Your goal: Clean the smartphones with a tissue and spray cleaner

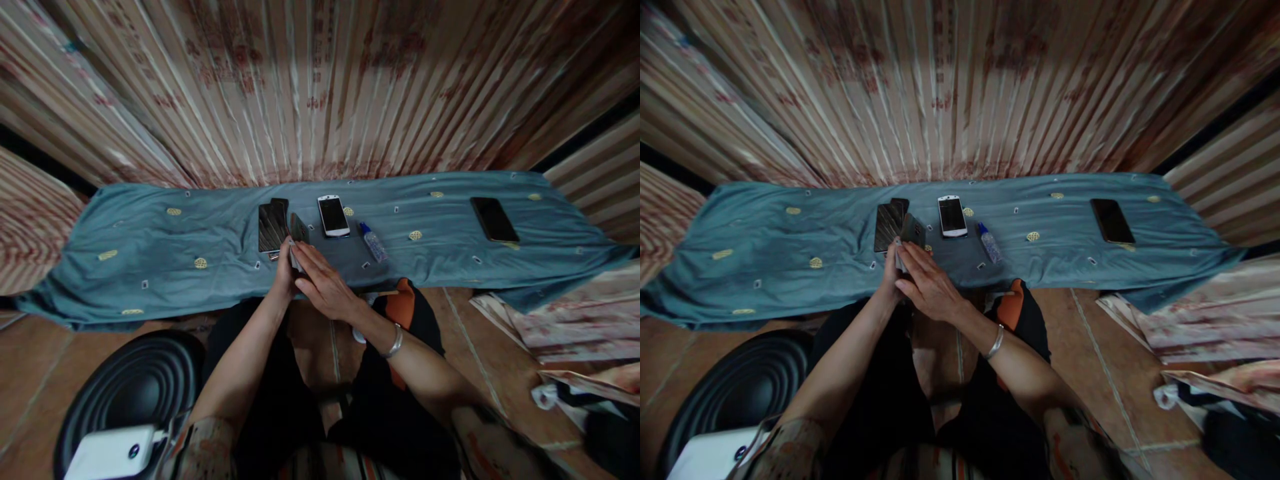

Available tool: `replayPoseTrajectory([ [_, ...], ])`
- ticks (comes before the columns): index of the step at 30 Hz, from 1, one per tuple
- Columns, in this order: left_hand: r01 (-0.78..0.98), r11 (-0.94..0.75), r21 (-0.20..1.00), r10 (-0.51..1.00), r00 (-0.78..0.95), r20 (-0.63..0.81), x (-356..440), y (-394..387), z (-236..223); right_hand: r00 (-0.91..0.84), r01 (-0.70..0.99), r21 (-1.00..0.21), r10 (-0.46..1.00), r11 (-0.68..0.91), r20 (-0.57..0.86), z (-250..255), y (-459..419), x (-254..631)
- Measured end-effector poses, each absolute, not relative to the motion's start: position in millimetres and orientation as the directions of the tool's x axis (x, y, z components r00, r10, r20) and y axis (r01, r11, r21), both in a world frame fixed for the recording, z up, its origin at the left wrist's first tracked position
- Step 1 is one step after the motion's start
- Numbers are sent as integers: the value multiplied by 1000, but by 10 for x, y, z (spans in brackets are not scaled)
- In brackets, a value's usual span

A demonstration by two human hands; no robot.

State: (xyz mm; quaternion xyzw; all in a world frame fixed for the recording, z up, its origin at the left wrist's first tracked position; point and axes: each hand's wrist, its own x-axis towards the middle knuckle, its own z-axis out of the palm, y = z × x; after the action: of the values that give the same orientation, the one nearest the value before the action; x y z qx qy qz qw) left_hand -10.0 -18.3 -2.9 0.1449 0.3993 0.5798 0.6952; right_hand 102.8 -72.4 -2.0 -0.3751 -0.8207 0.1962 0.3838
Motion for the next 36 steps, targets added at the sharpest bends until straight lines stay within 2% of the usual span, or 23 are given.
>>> replayPoseTrajectory([
  [4, -693, 295, 658, 904, -21, -427, -119, -164, 46, -433, 478, -579, 751, 660, 498, -56, -757, 1020],
  [11, -613, 481, 627, 856, 174, -487, -135, -186, 4, -434, 520, -580, 779, 627, 452, -109, -759, 992],
  [17, -679, 336, 653, 923, 97, -373, -65, -237, -11, -342, 589, -621, 856, 517, 388, -116, -635, 1066],
  [28, -683, 394, 615, 893, 128, -431, -68, -278, 29, -242, 567, -721, 917, 398, 316, -207, -502, 1107],
  [36, -709, 338, 619, 908, 74, -412, -138, -205, 61, -336, 537, -676, 863, 505, 377, -192, -639, 1047],
])
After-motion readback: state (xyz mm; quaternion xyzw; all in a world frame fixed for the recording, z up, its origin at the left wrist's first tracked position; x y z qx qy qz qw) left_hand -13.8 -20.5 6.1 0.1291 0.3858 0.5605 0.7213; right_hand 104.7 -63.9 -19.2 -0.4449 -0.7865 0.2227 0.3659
